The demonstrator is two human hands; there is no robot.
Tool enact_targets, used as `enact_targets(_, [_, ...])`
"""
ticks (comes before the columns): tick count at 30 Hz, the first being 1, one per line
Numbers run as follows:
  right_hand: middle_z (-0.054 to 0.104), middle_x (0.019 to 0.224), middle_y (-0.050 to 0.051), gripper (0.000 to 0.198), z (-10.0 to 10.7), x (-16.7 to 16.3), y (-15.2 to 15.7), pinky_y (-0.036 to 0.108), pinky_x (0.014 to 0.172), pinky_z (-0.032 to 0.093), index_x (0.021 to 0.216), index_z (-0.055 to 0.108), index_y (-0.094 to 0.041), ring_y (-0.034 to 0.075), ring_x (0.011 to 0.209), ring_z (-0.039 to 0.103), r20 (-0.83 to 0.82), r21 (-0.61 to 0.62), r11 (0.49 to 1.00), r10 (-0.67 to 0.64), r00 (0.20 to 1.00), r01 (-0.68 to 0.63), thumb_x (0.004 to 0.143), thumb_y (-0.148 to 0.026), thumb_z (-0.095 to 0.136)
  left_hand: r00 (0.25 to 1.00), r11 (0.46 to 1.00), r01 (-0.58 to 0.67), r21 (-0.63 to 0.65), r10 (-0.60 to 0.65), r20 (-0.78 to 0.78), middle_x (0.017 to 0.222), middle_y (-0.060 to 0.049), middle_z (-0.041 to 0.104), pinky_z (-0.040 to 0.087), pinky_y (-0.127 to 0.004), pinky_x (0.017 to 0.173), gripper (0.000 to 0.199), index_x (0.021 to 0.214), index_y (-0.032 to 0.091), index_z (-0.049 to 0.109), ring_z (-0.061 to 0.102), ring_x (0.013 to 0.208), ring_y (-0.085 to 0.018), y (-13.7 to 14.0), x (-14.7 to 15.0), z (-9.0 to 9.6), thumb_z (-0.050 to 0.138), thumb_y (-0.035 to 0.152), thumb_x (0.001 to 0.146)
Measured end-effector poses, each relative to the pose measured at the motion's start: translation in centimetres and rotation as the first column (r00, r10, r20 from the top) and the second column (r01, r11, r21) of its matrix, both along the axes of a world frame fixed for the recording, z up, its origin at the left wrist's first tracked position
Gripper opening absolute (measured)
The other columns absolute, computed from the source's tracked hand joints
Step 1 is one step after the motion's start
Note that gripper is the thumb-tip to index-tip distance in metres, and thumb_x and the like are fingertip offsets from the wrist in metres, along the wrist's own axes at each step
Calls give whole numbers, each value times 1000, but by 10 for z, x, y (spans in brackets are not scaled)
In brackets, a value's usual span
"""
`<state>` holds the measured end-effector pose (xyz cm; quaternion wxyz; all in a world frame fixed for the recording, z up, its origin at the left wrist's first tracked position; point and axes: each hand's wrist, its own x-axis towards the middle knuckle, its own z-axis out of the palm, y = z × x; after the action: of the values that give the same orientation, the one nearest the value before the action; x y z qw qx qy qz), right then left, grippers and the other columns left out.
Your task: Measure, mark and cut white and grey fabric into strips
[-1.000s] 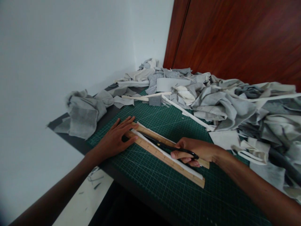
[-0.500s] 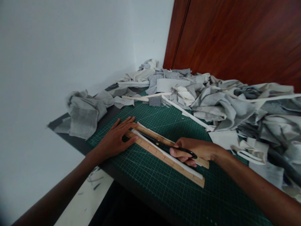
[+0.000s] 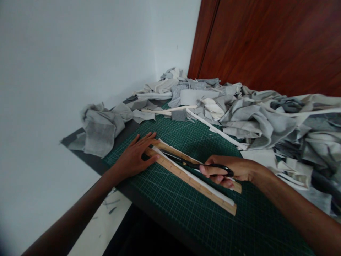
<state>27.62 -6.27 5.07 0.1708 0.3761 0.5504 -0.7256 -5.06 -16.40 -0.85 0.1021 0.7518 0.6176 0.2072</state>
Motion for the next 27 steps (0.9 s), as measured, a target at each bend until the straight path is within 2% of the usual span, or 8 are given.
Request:
enact_targets(4, [33, 55, -11, 68, -12, -11, 1, 13, 34, 24, 68, 40, -20, 0, 41, 24, -70, -34, 999, -4, 998, 2, 72, -72, 84, 1000, 1000, -2, 0, 2, 5, 167, -8, 43, 15, -57, 133, 49, 144, 24, 56, 32, 159, -25, 0, -1, -1, 63, 41, 98])
enact_targets(8, [32, 54, -12, 62, -23, -18, 1, 14, 33, 25, 70, 42, -20, 0, 39, 24, -105, -75, 997, -24, 994, 16, 75, -65, 85, 1000, 1000, 0, -3, 0, 18, 167, -8, 43, 15, -57, 133, 48, 143, 25, 56, 31, 159, -25, 0, 0, 0, 63, 40, 98])
enact_targets(18, [33, 56, -12, 69, -13, -11, -10, 13, 34, 27, 67, 42, -19, -1, 40, 24, -77, -3, 999, -51, 996, 51, 73, -77, 80, 1000, 1000, -6, -3, 6, 16, 167, -9, 43, 15, -56, 133, 51, 144, 25, 55, 32, 159, -25, -1, 0, 0, 65, 40, 97])
enact_targets(23, [36, 54, -12, 67, -18, -19, -3, 13, 32, 27, 66, 41, -19, 0, 38, 29, -94, -46, 999, -26, 995, 22, 74, -70, 84, 1000, 1000, -8, -6, 8, 17, 166, -8, 44, 15, -55, 133, 50, 144, 25, 55, 32, 159, -25, -1, 1, 0, 65, 40, 97])
enact_targets(27, [37, 54, -12, 63, -18, -23, 0, 13, 32, 27, 68, 44, -19, 0, 37, 30, -97, -29, 999, -23, 995, 21, 75, -67, 85, 1000, 1000, -3, -4, 3, 23, 167, -8, 43, 15, -56, 133, 49, 143, 25, 55, 31, 159, -25, 0, 0, 1, 63, 40, 98])
